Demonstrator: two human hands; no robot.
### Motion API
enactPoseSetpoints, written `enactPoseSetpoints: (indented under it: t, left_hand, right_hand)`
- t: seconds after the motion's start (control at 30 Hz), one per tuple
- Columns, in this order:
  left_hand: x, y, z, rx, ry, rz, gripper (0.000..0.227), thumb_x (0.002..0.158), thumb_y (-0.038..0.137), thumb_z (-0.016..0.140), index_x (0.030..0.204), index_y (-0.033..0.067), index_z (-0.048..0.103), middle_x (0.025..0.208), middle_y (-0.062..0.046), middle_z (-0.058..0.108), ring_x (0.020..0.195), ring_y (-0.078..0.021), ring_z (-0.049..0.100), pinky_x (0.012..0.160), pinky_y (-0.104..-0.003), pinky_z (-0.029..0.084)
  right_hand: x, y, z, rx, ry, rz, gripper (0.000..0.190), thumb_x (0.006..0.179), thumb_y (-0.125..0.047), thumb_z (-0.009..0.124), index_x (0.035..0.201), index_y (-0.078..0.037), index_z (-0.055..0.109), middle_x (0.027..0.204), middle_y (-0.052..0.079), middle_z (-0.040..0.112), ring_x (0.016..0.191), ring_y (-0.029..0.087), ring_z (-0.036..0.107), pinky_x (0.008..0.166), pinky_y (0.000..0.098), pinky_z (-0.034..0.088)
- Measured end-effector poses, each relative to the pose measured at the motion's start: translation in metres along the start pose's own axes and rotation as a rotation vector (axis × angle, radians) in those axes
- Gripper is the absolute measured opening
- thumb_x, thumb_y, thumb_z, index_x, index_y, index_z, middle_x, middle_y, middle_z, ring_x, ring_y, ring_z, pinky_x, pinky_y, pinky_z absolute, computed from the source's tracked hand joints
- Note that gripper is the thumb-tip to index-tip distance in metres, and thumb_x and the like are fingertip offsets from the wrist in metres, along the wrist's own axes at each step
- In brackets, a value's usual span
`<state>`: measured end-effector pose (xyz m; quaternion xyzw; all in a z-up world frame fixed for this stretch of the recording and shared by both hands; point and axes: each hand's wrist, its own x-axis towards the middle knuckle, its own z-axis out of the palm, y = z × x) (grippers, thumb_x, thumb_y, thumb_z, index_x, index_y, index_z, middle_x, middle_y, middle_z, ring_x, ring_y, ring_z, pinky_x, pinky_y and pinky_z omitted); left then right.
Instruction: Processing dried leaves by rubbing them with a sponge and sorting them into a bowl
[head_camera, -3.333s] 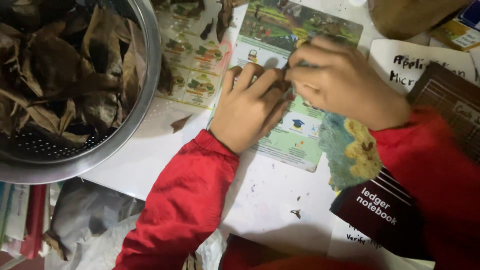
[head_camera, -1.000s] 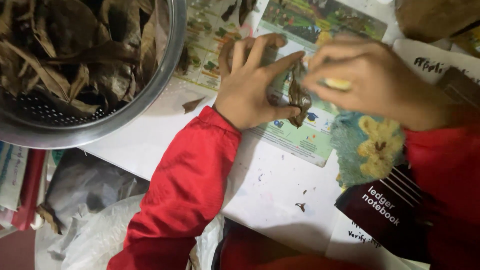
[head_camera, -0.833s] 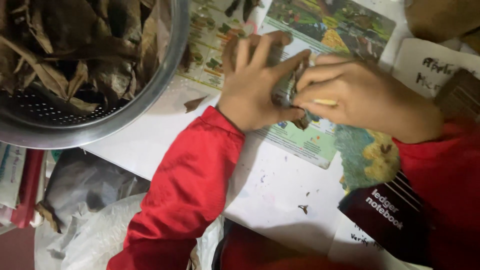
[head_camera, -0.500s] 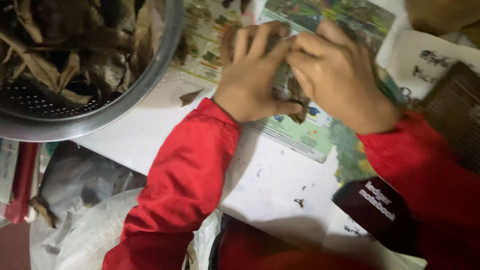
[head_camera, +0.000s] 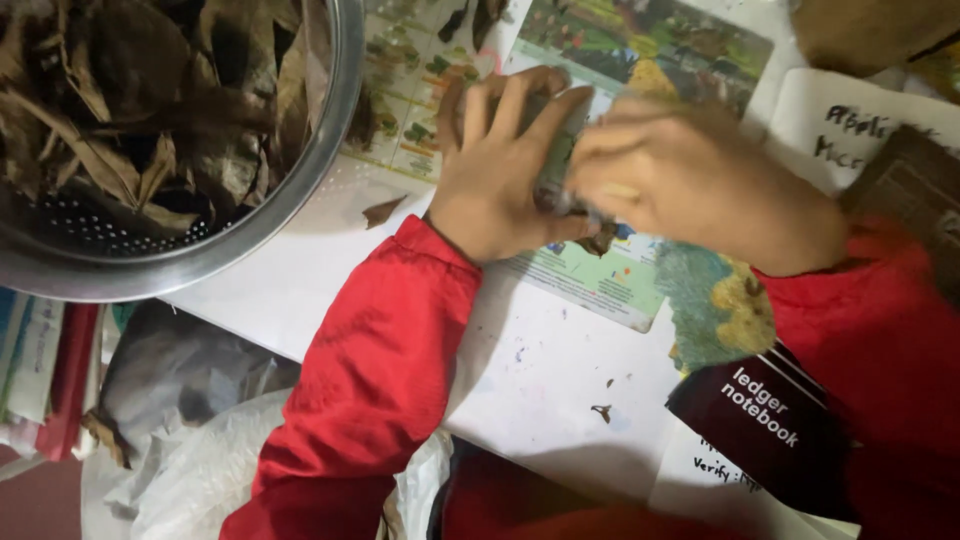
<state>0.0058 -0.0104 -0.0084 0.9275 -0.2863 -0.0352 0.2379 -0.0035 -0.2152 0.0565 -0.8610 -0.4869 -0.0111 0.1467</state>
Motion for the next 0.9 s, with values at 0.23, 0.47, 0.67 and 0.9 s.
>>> enactPoseSetpoints:
  t: [0.23, 0.47, 0.67, 0.9]
  left_hand:
    - [-0.003, -0.002, -0.001, 0.004, 0.068, 0.034, 0.116, 0.062, 0.070, 0.097, 0.152, 0.0273, 0.038, 0.149, 0.002, 0.036, 0.130, -0.0338, 0.034, 0.112, -0.072, 0.022]
    - [-0.005, -0.020, -0.014, -0.135, -0.024, 0.222, 0.116, 0.067, 0.052, 0.102, 0.159, 0.0355, 0.033, 0.146, -0.004, 0.041, 0.121, -0.0345, 0.033, 0.107, -0.054, 0.041]
    - [-0.003, -0.020, -0.024, -0.295, 0.091, 0.413, 0.044, 0.070, 0.014, 0.088, 0.111, 0.0172, 0.072, 0.121, -0.009, 0.048, 0.116, -0.0321, 0.050, 0.098, -0.058, 0.043]
    - [-0.003, -0.020, -0.023, -0.382, 0.265, 0.416, 0.027, 0.081, -0.013, 0.070, 0.101, 0.0044, 0.068, 0.099, -0.011, 0.049, 0.090, -0.0274, 0.056, 0.078, -0.037, 0.049]
  right_hand:
    - [-0.006, 0.020, 0.017, -0.452, 0.181, 0.148, 0.006, 0.107, -0.009, 0.075, 0.102, -0.012, 0.076, 0.107, -0.003, 0.070, 0.093, 0.024, 0.059, 0.057, 0.0386, 0.052]
    - [-0.030, 0.056, 0.032, -0.271, 0.418, 0.266, 0.007, 0.104, 0.009, 0.082, 0.110, 0.005, 0.080, 0.105, 0.018, 0.075, 0.093, 0.030, 0.068, 0.078, 0.0405, 0.054]
    - [-0.033, 0.060, 0.030, -0.208, 0.429, 0.296, 0.009, 0.104, 0.009, 0.080, 0.111, 0.005, 0.080, 0.106, 0.018, 0.071, 0.097, 0.031, 0.065, 0.078, 0.0428, 0.053]
    - [-0.033, 0.057, 0.030, -0.308, 0.442, 0.297, 0.006, 0.106, 0.002, 0.082, 0.111, 0.002, 0.080, 0.103, 0.013, 0.065, 0.097, 0.030, 0.062, 0.077, 0.0431, 0.056]
